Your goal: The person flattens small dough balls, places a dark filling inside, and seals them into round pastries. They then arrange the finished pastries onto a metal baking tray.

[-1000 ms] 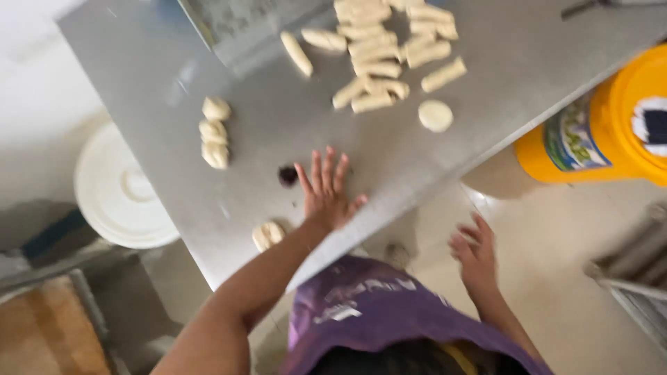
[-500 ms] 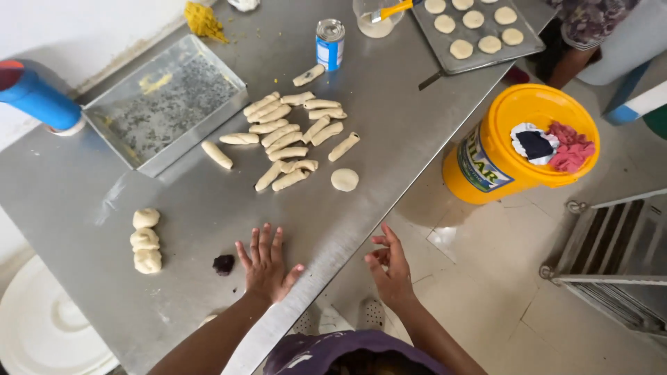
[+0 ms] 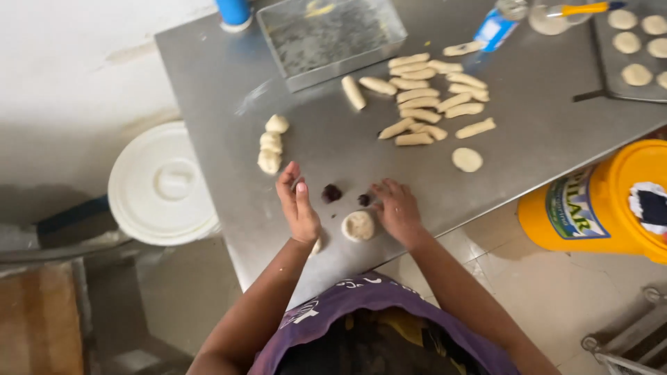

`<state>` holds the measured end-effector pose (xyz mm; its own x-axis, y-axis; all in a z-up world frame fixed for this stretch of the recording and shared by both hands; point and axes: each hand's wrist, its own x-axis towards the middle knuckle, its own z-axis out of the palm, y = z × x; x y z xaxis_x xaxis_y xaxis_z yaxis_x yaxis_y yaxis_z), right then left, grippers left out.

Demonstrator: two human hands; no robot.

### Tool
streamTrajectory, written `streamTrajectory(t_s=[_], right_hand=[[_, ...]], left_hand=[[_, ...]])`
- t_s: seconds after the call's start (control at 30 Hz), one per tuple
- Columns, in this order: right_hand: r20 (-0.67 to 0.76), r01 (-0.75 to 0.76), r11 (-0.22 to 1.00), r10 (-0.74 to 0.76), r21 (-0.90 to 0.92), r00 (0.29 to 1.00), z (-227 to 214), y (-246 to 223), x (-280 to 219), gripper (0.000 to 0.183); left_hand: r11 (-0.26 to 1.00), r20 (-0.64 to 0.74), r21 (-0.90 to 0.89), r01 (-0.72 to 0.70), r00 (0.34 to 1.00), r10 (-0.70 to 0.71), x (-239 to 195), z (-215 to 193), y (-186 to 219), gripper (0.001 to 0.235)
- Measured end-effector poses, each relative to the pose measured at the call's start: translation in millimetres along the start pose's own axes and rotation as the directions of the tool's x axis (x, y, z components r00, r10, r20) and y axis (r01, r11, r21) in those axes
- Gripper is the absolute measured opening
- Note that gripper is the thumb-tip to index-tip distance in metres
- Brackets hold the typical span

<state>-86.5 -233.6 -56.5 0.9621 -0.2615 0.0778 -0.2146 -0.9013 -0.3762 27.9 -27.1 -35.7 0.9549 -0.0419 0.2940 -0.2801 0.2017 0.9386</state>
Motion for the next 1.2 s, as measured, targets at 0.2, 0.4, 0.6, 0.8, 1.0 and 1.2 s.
streamTrajectory(t_s=[0.2,0.4,0.6,0.8,1.0,1.2], right_hand=[[-0.009,-0.088,0.996,0.088,-0.008,0.996,64,22,38,0.015],[-0.006,0.138,0.989,-0.139,-0.051,0.99,58,-47,60,0.049],[0.102,-0.111,0.977,0.093,0.18,0.99,61,-68,74,0.041],[0.167,-0.309,0.545,0.295,0.779,0.941,20,-90,70,0.044],[0.428,-0.412,-0.119,0.324,0.903,0.844,-3,-88,67,0.036],[0.343,-0.291,-0.209,0.295,0.934,0.892,-14,-72,54,0.03]], left_hand=[[0.965,-0.162,-0.097,0.245,0.952,-0.258,11,-116,-3,0.025],[0.932,-0.124,-0.066,0.357,0.924,-0.363,2,-164,-26,0.016],[0.943,0.08,0.161,0.293,0.948,-0.308,45,-145,-49,0.029],[0.672,0.286,0.736,-0.087,0.939,-0.192,120,-105,-58,0.068],[0.579,0.36,0.803,-0.144,0.891,-0.276,139,-100,-84,0.037],[0.788,0.302,0.592,0.171,0.859,-0.414,81,-139,-3,0.025]])
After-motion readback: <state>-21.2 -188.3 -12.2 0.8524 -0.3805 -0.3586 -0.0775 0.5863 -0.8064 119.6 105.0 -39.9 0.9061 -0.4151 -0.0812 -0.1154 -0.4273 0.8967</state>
